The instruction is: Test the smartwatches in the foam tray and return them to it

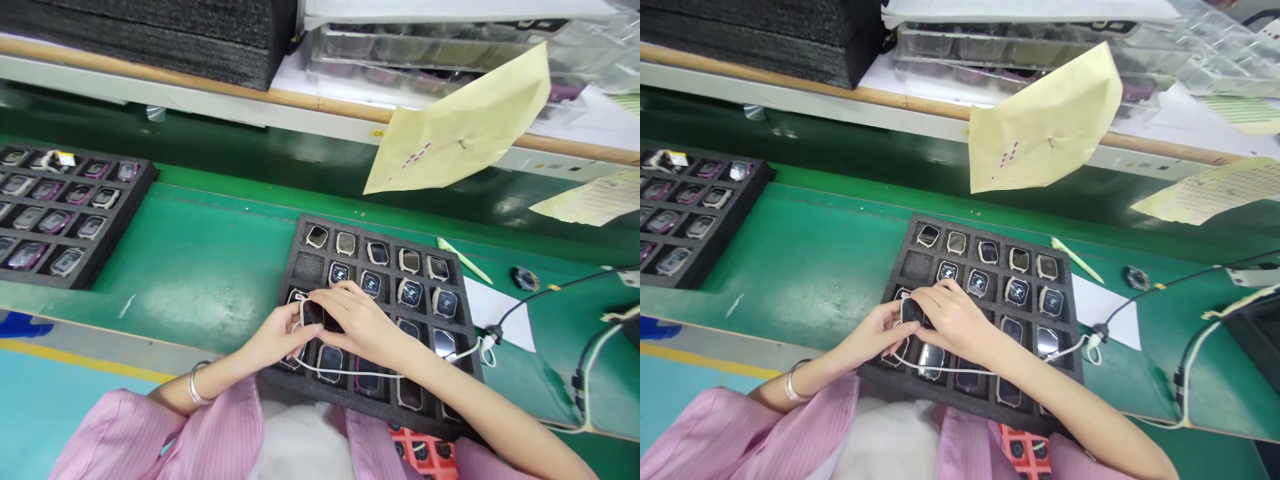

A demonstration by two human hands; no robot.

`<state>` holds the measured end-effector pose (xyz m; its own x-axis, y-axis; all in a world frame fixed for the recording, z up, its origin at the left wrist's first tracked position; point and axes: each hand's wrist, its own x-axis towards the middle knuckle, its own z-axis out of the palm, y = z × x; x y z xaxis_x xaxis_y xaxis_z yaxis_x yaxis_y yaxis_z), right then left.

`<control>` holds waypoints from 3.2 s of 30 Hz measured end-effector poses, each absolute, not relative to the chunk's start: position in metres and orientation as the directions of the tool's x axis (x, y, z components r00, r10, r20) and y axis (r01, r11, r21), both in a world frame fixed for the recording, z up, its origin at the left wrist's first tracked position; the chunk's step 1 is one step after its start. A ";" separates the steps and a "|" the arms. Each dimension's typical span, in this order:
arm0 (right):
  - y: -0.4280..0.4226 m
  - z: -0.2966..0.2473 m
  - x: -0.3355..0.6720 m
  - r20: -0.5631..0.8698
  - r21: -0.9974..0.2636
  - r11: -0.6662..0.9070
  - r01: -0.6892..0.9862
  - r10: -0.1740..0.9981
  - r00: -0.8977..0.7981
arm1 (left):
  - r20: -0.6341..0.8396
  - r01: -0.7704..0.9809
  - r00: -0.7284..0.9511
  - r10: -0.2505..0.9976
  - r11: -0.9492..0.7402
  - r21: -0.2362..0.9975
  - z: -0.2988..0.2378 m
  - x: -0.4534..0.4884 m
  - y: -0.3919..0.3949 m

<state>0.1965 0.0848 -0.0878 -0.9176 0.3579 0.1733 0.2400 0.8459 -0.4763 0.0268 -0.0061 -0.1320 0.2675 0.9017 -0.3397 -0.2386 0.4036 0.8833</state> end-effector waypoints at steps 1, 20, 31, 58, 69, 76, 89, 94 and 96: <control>0.084 -0.089 0.197 0.193 -0.479 0.846 0.232 0.360 -0.913 | -0.341 -0.233 0.245 0.908 0.396 0.888 -0.130 0.028 -0.007; 0.001 -0.112 0.267 0.028 -0.302 0.864 0.404 0.432 -0.902 | -0.348 -0.300 0.155 0.924 0.380 0.875 -0.120 0.034 -0.015; 0.042 -0.109 0.291 -0.026 -0.211 0.878 0.429 0.434 -0.900 | -0.299 -0.243 0.157 0.941 0.330 0.912 -0.118 0.045 -0.001; 0.094 -0.118 0.220 0.300 -0.662 0.732 0.160 0.455 -0.838 | -0.243 -0.174 0.160 0.957 0.270 0.947 -0.131 0.046 0.006; 0.137 -0.096 0.208 0.326 -0.673 0.727 0.140 0.460 -0.826 | -0.201 -0.269 0.194 0.960 0.249 0.930 -0.133 0.051 -0.002; 0.165 -0.120 0.172 0.251 -0.372 0.835 0.405 0.510 -0.822 | -0.297 -0.252 0.361 0.884 0.399 0.882 -0.124 0.043 -0.021; 0.116 -0.100 0.154 -0.036 -0.173 0.933 0.315 0.313 -0.949 | -0.296 -0.247 0.341 0.892 0.389 0.887 -0.129 0.037 -0.027; 0.127 -0.098 0.168 0.026 -0.354 0.869 0.347 0.380 -0.925 | -0.311 -0.374 0.203 0.929 0.367 0.852 -0.132 0.039 -0.022; 0.131 -0.090 0.182 0.106 -0.505 0.785 0.358 0.468 -0.877 | -0.324 -0.429 0.186 0.928 0.373 0.822 -0.133 0.038 -0.019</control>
